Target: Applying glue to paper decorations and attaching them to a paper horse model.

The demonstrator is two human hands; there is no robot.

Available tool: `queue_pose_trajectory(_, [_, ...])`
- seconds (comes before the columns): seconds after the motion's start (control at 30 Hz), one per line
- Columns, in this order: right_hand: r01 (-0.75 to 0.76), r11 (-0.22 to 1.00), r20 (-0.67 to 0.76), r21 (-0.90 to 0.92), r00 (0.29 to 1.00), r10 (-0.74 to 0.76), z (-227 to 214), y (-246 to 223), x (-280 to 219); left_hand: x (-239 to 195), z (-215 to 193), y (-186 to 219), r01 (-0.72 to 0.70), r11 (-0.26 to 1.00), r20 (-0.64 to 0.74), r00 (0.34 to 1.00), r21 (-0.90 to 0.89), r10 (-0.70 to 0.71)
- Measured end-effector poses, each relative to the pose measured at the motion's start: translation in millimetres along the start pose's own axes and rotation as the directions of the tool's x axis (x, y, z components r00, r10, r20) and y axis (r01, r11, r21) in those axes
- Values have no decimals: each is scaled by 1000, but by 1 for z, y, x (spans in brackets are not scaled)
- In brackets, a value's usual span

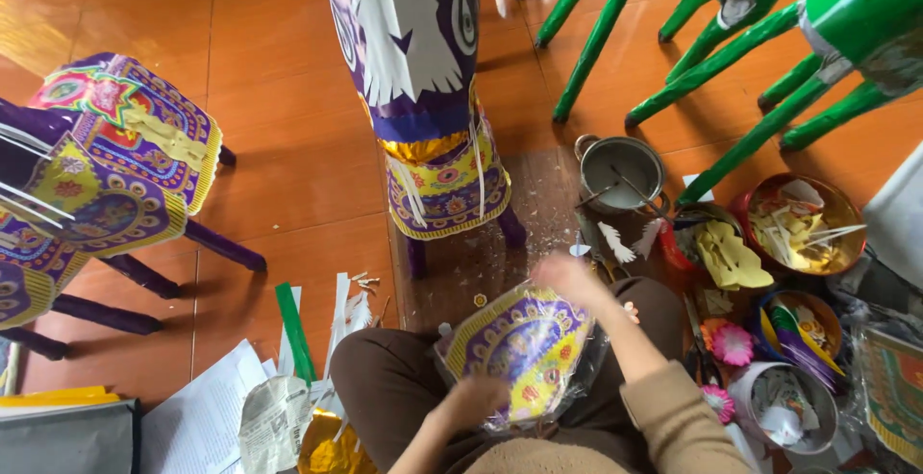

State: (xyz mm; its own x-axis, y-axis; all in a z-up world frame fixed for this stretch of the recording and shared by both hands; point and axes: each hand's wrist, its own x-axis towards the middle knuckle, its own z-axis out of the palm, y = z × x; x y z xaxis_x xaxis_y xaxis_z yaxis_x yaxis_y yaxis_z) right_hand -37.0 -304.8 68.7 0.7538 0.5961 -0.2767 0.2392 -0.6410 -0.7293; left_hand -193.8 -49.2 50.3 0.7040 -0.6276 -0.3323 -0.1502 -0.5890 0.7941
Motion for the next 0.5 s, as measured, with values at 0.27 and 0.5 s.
queue_pose_trajectory(0.27, [-113,318,-202,941,569,797,-65,104,49,0,18,8,121,987,169,980,-108,-102])
queue_pose_trajectory(0.5, [-45,540,-461,840,465,756,-75,124,1,51,63,-83,363,-295,439,861,-884,-255])
